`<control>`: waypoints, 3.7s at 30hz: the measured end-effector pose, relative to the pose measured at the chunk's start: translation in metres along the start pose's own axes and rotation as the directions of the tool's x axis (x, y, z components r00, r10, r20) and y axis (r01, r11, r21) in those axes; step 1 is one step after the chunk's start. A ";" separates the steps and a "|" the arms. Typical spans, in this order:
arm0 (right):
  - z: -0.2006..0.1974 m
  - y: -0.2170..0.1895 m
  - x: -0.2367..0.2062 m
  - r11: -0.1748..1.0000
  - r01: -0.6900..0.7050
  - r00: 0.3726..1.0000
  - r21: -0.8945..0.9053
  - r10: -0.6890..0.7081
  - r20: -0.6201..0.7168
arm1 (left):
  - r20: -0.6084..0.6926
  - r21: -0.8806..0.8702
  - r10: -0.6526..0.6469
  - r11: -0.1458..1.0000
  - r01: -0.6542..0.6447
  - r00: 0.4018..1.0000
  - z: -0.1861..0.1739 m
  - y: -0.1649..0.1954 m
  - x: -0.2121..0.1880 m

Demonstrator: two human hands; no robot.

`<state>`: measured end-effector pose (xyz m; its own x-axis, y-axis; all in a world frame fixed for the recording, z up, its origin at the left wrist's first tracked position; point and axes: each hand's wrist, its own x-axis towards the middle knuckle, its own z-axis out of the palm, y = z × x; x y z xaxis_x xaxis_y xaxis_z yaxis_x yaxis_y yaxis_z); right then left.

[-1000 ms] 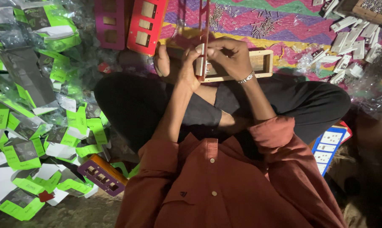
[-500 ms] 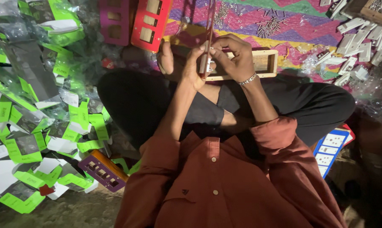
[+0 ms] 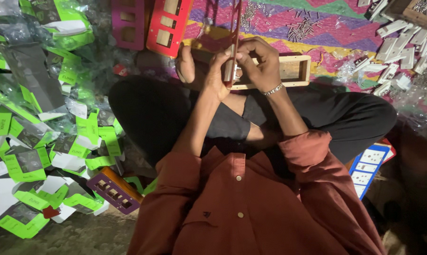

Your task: The person sits on the floor and assembles small white electrical components into red plastic frames. They pick up the components and fasteners, insert them into the frame slots, and secure them by hand.

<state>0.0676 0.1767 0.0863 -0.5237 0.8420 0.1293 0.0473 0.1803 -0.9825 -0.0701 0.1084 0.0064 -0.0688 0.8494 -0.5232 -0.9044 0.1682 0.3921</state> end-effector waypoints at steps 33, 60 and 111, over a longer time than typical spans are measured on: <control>0.002 -0.012 0.002 0.939 0.181 0.980 -0.294 -0.197 -0.026 | -0.067 0.046 0.034 0.998 -0.031 0.997 -0.003 -0.001 0.005; 0.008 -0.004 0.001 0.969 0.074 0.992 -0.236 -0.095 -0.079 | -0.046 0.101 0.035 0.994 -0.030 0.998 0.000 0.004 0.001; 0.014 0.016 -0.004 0.996 -0.078 0.997 0.053 0.079 -0.015 | -0.078 0.041 0.044 0.998 -0.041 0.996 -0.006 0.000 0.002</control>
<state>0.0584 0.1689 0.0684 -0.5051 0.8614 0.0535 0.0424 0.0867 -0.9953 -0.0726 0.1070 0.0004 -0.1417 0.8142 -0.5631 -0.8829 0.1533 0.4439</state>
